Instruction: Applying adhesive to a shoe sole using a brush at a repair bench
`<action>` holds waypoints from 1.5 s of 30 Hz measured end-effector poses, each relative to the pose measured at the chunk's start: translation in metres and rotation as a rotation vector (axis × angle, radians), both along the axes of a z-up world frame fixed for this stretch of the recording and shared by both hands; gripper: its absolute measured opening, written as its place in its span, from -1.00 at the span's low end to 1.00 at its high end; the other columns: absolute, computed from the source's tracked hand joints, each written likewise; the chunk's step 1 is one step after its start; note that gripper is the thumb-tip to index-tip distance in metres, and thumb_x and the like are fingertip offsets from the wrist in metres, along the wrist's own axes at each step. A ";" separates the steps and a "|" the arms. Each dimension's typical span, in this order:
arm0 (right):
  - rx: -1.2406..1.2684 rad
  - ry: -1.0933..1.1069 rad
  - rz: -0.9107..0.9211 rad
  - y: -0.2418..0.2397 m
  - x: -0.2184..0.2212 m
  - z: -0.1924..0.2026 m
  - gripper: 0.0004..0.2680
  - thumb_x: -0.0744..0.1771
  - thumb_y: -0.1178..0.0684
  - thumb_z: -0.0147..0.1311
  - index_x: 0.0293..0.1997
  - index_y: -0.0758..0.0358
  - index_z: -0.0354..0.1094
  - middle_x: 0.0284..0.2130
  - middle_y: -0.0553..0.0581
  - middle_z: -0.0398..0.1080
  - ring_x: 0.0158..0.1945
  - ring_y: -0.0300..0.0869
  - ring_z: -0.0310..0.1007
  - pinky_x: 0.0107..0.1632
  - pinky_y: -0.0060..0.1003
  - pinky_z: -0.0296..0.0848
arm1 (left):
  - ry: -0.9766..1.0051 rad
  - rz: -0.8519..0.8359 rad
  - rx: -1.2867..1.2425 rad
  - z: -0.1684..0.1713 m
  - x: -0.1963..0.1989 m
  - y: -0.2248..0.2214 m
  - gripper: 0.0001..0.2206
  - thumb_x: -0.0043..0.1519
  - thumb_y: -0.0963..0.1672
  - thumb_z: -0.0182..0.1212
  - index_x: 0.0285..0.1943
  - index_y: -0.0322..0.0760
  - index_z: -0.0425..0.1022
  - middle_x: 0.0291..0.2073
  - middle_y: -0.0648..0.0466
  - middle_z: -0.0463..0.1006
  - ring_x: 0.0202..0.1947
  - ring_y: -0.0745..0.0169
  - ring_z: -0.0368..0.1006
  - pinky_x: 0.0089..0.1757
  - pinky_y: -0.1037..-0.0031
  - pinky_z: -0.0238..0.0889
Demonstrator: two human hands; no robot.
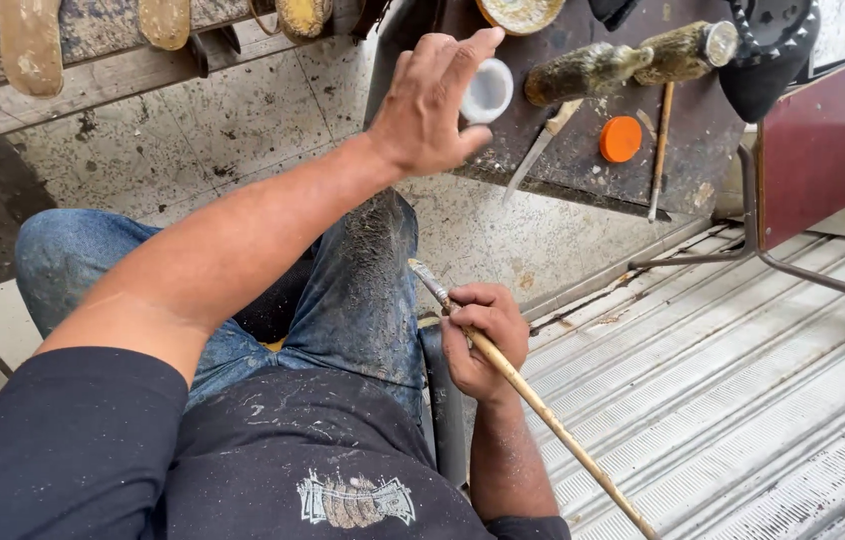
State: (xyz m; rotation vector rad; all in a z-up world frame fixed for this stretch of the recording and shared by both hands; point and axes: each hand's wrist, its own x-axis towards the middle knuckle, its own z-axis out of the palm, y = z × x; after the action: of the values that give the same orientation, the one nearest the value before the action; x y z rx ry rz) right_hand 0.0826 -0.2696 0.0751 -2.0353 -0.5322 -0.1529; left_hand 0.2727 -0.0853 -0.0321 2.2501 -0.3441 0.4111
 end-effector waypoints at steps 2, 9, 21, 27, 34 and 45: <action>0.052 -0.051 -0.016 -0.009 0.004 -0.002 -0.93 0.26 0.23 0.13 -0.31 0.18 0.36 -0.23 0.24 0.46 -0.22 -0.09 0.48 -0.16 -0.26 0.50 | -0.031 -0.023 -0.047 0.001 -0.004 0.001 -0.08 0.04 -0.06 0.58 0.51 -0.09 -0.05 0.11 -0.04 0.59 0.10 -0.04 0.42 -0.08 0.11 0.26; 0.147 -0.288 -0.139 -0.005 0.060 0.024 -0.88 0.30 0.33 0.20 -0.24 0.27 0.34 -0.26 0.28 0.46 -0.16 -0.05 0.49 -0.08 -0.22 0.53 | 0.006 -0.156 -0.142 0.014 -0.023 0.012 -0.07 0.00 -0.20 0.61 0.49 -0.13 -0.03 0.25 0.02 0.59 0.23 -0.13 0.46 0.04 -0.01 0.22; -0.122 -0.271 -0.088 0.029 0.167 0.000 -0.90 0.30 0.27 0.21 -0.30 0.24 0.35 -0.39 0.08 0.41 -0.28 -0.09 0.37 -0.17 -0.22 0.40 | 0.065 -0.109 -0.163 0.033 -0.020 0.016 -0.26 -0.08 -0.15 0.50 0.28 -0.24 0.13 0.13 0.02 0.62 0.09 -0.16 0.52 0.02 0.10 0.23; 0.125 -0.107 0.101 0.018 0.189 -0.013 -0.92 0.35 0.31 0.18 -0.17 0.33 0.37 -0.24 0.23 0.44 -0.15 -0.05 0.48 -0.06 -0.24 0.51 | 0.152 -0.110 -0.175 0.039 -0.025 0.015 -0.26 -0.09 -0.15 0.56 0.23 -0.19 0.14 0.13 0.02 0.63 0.13 -0.06 0.52 0.02 0.12 0.18; -0.117 0.144 0.389 0.005 0.216 0.021 -0.85 0.33 0.36 0.24 -0.14 0.27 0.37 -0.23 0.12 0.48 -0.20 -0.17 0.47 -0.13 -0.31 0.46 | 0.130 -0.105 -0.164 0.034 -0.023 0.016 -0.24 -0.11 -0.14 0.58 0.23 -0.20 0.14 0.12 0.07 0.60 0.09 -0.07 0.54 0.03 0.06 0.19; -0.214 0.054 0.384 0.010 0.215 0.029 -0.87 0.35 0.34 0.22 -0.14 0.27 0.36 -0.36 0.09 0.42 -0.31 -0.13 0.40 -0.23 -0.27 0.36 | 0.165 -0.096 -0.179 0.044 -0.024 0.015 -0.29 -0.09 -0.14 0.55 0.18 -0.17 0.12 0.09 0.05 0.63 0.05 -0.11 0.54 -0.04 0.00 0.23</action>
State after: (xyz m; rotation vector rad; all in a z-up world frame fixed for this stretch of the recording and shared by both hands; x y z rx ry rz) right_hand 0.2977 -0.2598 0.1045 -2.0917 -0.9253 0.1969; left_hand 0.2491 -0.0699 0.0122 2.0667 -0.3148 0.1960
